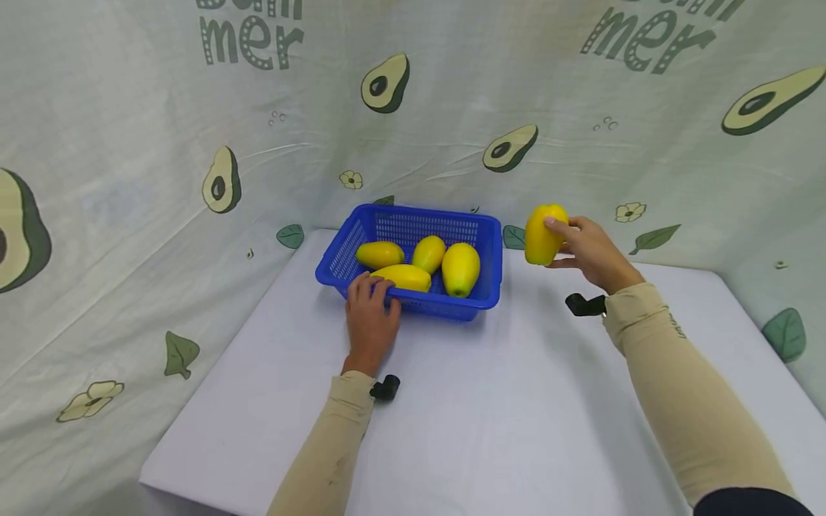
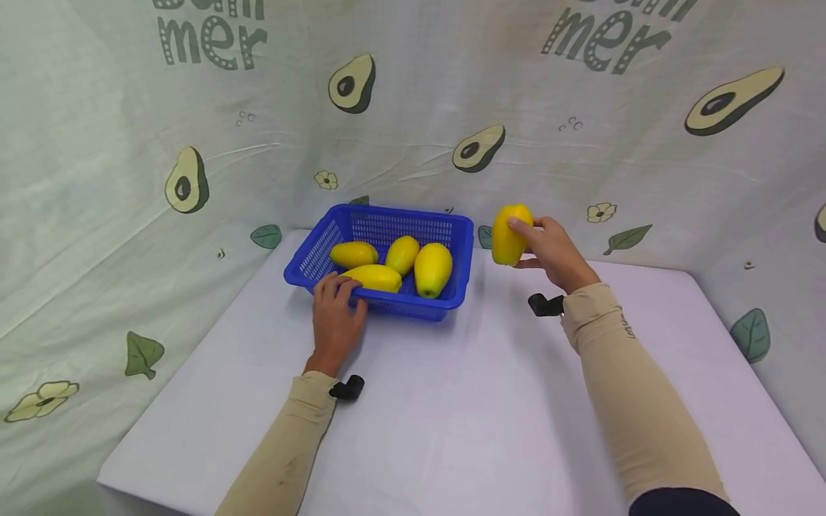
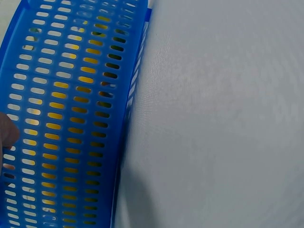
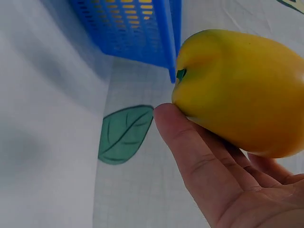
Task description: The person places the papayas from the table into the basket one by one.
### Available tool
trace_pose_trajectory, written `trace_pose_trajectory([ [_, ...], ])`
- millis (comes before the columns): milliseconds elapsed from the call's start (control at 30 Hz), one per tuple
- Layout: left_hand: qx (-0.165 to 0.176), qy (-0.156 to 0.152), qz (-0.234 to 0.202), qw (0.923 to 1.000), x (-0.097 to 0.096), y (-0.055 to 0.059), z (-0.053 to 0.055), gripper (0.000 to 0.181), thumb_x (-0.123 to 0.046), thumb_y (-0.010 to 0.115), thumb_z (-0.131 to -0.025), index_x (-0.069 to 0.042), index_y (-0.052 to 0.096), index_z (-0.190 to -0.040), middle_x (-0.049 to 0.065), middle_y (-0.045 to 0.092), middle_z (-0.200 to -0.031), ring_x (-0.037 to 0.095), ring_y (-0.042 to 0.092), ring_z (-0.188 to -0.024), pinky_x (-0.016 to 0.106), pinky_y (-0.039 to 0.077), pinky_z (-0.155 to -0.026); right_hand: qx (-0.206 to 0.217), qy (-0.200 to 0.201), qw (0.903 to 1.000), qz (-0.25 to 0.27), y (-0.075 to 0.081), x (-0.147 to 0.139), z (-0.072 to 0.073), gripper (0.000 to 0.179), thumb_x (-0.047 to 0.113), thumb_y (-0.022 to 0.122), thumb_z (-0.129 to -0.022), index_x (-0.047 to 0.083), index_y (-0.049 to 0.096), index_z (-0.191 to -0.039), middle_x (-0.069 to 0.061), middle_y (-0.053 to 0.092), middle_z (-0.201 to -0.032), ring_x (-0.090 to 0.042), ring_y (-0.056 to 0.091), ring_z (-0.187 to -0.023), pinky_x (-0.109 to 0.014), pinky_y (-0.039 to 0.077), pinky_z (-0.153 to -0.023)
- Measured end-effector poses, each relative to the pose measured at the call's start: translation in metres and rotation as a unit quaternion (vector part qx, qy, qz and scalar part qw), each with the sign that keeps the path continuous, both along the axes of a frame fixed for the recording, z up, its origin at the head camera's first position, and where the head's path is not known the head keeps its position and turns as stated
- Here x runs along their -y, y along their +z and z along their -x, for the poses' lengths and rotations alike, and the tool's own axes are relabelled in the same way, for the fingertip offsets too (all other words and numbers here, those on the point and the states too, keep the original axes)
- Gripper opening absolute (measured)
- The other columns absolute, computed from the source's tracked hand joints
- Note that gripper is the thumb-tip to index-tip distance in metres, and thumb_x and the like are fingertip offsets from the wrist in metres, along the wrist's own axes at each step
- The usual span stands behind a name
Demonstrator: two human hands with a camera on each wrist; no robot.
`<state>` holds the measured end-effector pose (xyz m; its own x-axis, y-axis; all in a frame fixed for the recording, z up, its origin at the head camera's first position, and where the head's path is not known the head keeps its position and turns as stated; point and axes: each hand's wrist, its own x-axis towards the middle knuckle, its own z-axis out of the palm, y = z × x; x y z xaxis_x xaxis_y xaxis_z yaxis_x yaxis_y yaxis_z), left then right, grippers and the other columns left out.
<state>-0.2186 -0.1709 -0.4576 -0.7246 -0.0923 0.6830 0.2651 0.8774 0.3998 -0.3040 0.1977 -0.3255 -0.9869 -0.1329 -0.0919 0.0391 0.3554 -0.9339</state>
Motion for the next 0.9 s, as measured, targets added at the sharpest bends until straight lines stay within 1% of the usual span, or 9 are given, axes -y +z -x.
trace_pose_trajectory([
  [133,0.0,0.002,0.002,1.0,0.0,0.0,0.001,0.025,-0.013,0.072,-0.089,-0.011,0.067,-0.113,0.008,0.057,-0.124,0.029,0.036,-0.138,0.053,0.037,-0.108,-0.003,0.0,0.9999,0.011,0.006,0.019,0.002,0.103,0.067,0.056,-0.089,-0.002,0.017,-0.154,-0.025,0.034,-0.148,-0.045,0.049,-0.128,-0.053,0.049,-0.098],
  [233,-0.001,0.004,0.003,1.0,0.0,0.0,0.001,0.024,-0.013,0.072,-0.089,-0.011,0.068,-0.112,0.008,0.057,-0.123,0.029,0.037,-0.137,0.053,0.038,-0.108,-0.008,0.013,0.9994,0.03,0.009,0.031,0.003,0.099,0.065,0.057,-0.09,-0.002,0.019,-0.153,-0.023,0.036,-0.146,-0.043,0.05,-0.127,-0.053,0.05,-0.097],
  [500,-0.003,0.001,0.001,1.0,0.001,0.002,0.0,0.023,-0.013,0.072,-0.089,-0.011,0.068,-0.112,0.008,0.057,-0.123,0.03,0.038,-0.137,0.055,0.04,-0.105,-0.007,0.048,0.9974,0.054,0.016,0.06,0.006,0.096,0.062,0.059,-0.091,-0.002,0.022,-0.153,-0.022,0.037,-0.146,-0.042,0.05,-0.127,-0.054,0.05,-0.096],
  [600,-0.002,0.003,0.001,1.0,0.002,0.003,-0.001,0.024,-0.013,0.072,-0.089,-0.01,0.068,-0.112,0.008,0.057,-0.123,0.03,0.037,-0.137,0.055,0.04,-0.105,0.006,0.065,0.9951,0.074,0.017,0.073,0.008,0.095,0.061,0.06,-0.091,-0.001,0.023,-0.153,-0.021,0.038,-0.146,-0.042,0.049,-0.128,-0.055,0.049,-0.098],
  [700,-0.002,0.007,0.001,1.0,0.003,0.004,-0.001,0.024,-0.012,0.073,-0.088,-0.01,0.068,-0.111,0.009,0.057,-0.123,0.03,0.037,-0.137,0.055,0.039,-0.105,0.025,0.092,0.992,0.082,0.015,0.086,0.01,0.092,0.059,0.06,-0.093,-0.001,0.024,-0.152,-0.022,0.04,-0.145,-0.043,0.049,-0.128,-0.056,0.048,-0.099],
  [900,0.005,0.005,-0.001,1.0,0.0,0.002,-0.003,0.024,-0.013,0.073,-0.089,-0.01,0.068,-0.113,0.009,0.057,-0.124,0.03,0.037,-0.137,0.055,0.037,-0.108,0.063,0.139,0.9869,0.054,0.006,0.105,0.007,0.084,0.052,0.058,-0.097,-0.003,0.027,-0.151,-0.022,0.04,-0.145,-0.044,0.048,-0.128,-0.056,0.048,-0.098],
])
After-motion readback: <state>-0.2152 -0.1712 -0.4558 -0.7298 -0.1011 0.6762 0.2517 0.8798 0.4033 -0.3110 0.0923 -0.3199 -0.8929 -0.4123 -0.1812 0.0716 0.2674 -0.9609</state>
